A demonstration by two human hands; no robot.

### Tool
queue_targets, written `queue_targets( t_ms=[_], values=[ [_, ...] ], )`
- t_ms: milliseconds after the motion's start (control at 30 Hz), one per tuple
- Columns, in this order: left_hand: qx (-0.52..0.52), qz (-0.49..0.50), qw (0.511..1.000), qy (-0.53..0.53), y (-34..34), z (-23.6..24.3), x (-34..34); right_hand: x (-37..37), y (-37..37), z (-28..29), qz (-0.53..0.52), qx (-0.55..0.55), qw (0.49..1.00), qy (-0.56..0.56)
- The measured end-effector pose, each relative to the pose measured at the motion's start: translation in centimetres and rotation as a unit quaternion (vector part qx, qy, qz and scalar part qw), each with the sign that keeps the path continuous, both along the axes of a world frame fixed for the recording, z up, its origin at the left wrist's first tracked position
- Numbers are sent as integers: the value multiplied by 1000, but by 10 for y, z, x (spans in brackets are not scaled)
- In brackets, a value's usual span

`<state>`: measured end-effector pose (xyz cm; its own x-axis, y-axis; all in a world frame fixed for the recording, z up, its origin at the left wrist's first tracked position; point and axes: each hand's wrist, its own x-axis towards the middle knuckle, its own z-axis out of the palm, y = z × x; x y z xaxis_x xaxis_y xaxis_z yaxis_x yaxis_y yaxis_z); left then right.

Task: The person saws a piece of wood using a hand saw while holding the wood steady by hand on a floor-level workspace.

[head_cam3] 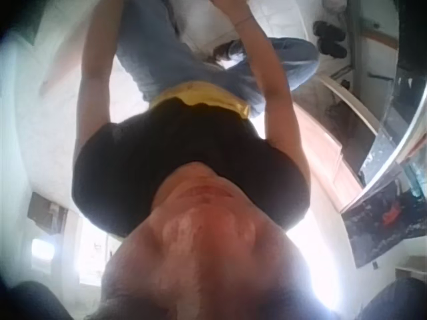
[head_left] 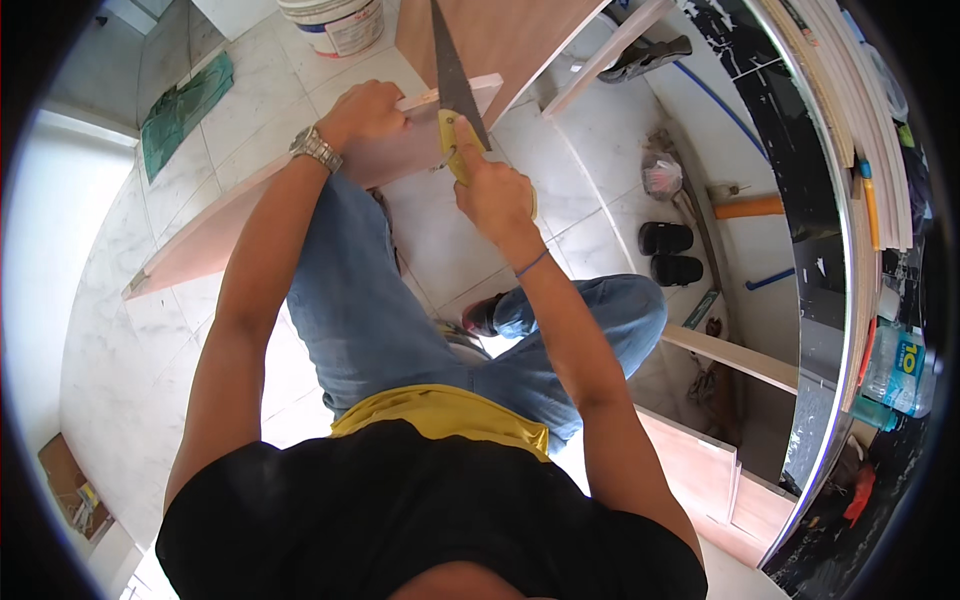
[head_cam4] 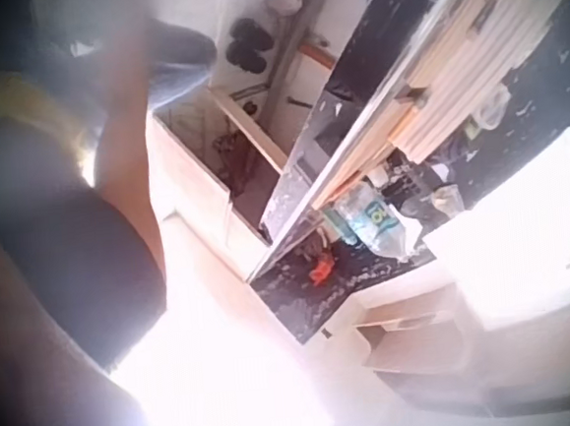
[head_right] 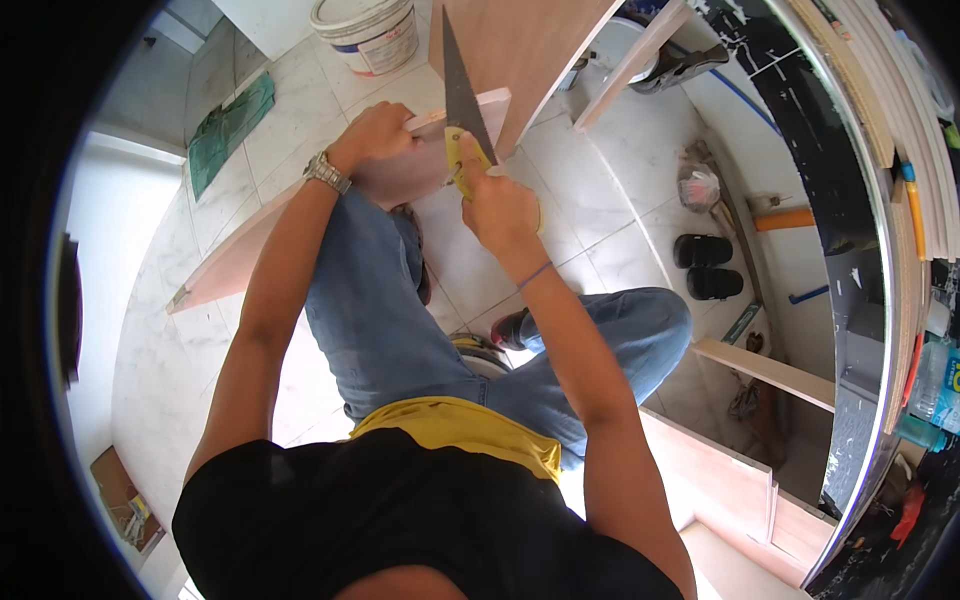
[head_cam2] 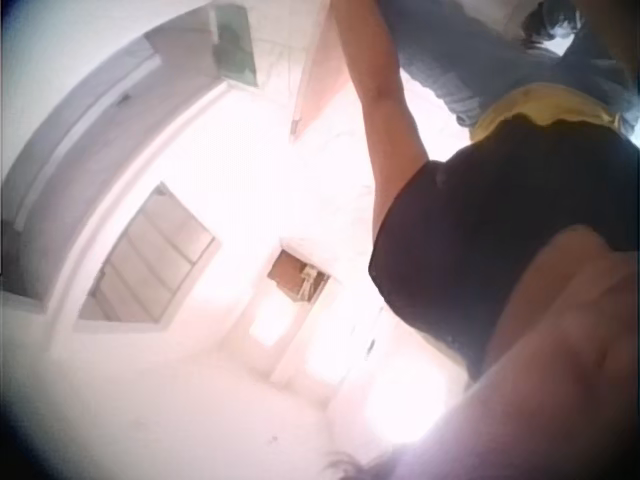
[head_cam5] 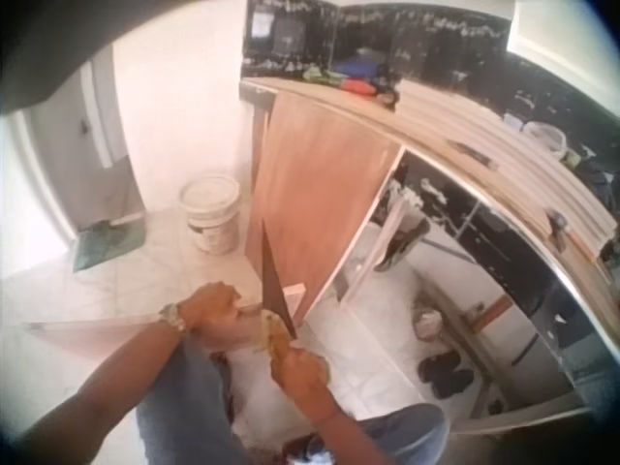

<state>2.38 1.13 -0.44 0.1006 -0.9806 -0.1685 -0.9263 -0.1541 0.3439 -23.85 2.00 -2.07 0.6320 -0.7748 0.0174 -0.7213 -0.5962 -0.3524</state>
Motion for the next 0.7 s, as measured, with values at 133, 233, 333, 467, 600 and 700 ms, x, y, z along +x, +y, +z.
queue_targets(
  t_ms=[133,233,333,467,600,700],
  values=[
    [54,-3,998,-13,-5,6,-6,-9,20,8,16,-37,999,2],
    [102,-15,995,-11,-9,8,0,-48,78,13,52,30,998,-3],
    [16,-70,997,3,-3,0,8,-70,107,9,54,33,998,-6],
    [22,-66,998,-2,-9,-13,8,-29,44,5,24,-26,999,-8],
    [90,-49,994,23,-11,5,5,-49,75,9,45,-28,998,-31],
    [88,-59,994,13,-10,7,7,-55,83,6,54,6,998,-13]
  ],
)
